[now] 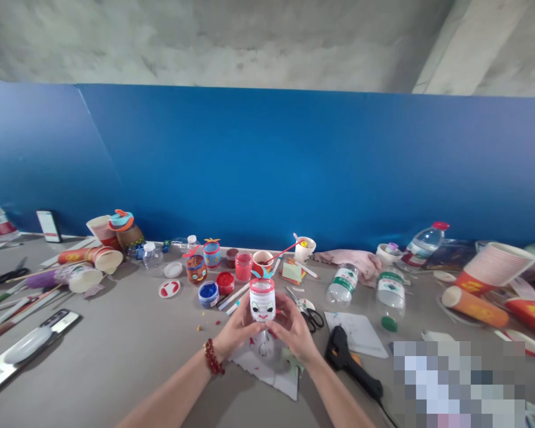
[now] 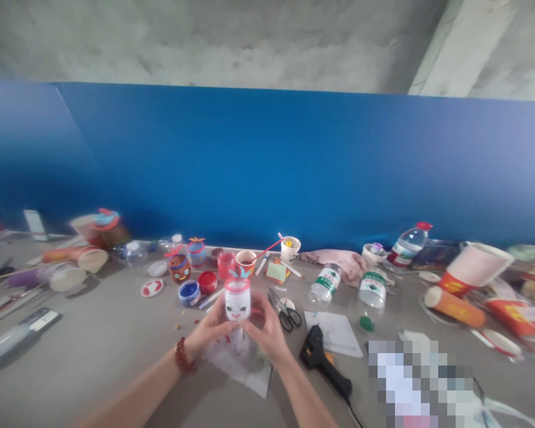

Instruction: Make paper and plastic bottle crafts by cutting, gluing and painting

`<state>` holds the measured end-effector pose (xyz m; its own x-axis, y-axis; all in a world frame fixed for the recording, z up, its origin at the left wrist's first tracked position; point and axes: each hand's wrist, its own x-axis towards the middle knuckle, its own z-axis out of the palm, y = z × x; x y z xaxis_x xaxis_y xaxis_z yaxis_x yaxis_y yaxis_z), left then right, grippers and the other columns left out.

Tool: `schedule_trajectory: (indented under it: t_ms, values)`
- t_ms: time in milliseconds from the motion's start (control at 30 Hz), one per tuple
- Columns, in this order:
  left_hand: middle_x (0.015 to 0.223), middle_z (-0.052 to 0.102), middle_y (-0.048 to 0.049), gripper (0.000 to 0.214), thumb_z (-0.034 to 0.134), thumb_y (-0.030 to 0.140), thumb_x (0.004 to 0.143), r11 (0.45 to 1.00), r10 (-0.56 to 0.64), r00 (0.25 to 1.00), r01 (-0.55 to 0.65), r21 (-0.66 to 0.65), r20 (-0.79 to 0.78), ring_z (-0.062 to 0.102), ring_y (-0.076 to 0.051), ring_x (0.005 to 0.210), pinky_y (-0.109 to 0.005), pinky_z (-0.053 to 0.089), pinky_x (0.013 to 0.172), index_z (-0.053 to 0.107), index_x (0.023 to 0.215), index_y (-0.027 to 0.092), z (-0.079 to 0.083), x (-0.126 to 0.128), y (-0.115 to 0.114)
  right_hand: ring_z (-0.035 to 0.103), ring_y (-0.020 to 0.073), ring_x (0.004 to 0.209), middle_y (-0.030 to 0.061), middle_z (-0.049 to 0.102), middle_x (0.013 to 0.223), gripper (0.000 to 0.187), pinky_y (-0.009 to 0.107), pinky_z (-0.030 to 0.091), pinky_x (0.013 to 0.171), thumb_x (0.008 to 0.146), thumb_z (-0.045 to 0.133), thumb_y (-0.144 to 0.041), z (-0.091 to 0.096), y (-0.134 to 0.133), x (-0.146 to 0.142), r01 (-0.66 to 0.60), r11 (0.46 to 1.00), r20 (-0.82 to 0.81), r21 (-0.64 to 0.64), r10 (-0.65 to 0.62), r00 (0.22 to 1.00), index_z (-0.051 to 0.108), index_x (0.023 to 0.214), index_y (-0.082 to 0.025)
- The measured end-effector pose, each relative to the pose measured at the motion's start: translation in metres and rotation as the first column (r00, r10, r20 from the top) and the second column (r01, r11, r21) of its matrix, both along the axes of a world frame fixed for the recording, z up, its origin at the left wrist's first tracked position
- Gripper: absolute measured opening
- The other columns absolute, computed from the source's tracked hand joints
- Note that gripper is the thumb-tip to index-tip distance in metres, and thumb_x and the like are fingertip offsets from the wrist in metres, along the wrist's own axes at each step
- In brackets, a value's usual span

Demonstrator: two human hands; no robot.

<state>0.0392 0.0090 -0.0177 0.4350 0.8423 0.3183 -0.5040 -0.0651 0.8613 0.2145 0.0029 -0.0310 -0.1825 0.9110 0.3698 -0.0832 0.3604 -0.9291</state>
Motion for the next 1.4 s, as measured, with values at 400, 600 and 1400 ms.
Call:
schedule_trajectory:
  t_ms: [400, 600, 1400]
  values:
    - [0.144, 0.053, -0.0077, 0.058, 0.065, 0.039, 0.086, 0.988, 0.104, 0.992, -0.111, -0.104, -0.066, 0.049, -0.03, 0.131, -0.044, 0.038, 0.109, 0.048, 0.141, 0.029, -0.001, -0.008, -0.002, 0.066, 0.0265, 0.1, 0.0098, 0.068, 0.113, 0.052, 0.041, 0.055, 0.084, 0.082, 0.072, -0.044, 0.0, -0.005, -0.004, -0.019, 0.991, -0.035, -0.129, 0.014, 0.999, 0.053, 0.126, -0.025]
    - [0.145, 0.053, -0.0083, 0.057, 0.064, 0.04, 0.087, 0.97, 0.214, 0.962, -0.23, -0.081, -0.17, 0.045, -0.03, 0.135, -0.039, 0.038, 0.111, 0.05, 0.14, 0.025, -0.002, -0.006, -0.003, 0.065, 0.0255, 0.103, 0.0105, 0.066, 0.117, 0.05, 0.042, 0.053, 0.091, 0.083, 0.072, -0.041, -0.002, -0.005, -0.007, -0.016, 0.995, -0.019, -0.1, 0.014, 1.0, 0.052, 0.126, -0.024]
    - [0.144, 0.053, -0.0095, 0.055, 0.063, 0.037, 0.088, 0.95, 0.311, 0.927, -0.312, 0.026, -0.212, 0.05, -0.031, 0.13, -0.04, 0.043, 0.106, 0.049, 0.139, 0.022, -0.011, -0.007, -0.001, 0.066, 0.0257, 0.101, 0.012, 0.064, 0.124, 0.051, 0.043, 0.054, 0.089, 0.086, 0.07, -0.035, -0.003, -0.006, -0.004, -0.056, 0.991, -0.004, -0.126, 0.056, 0.998, 0.049, 0.132, -0.026]
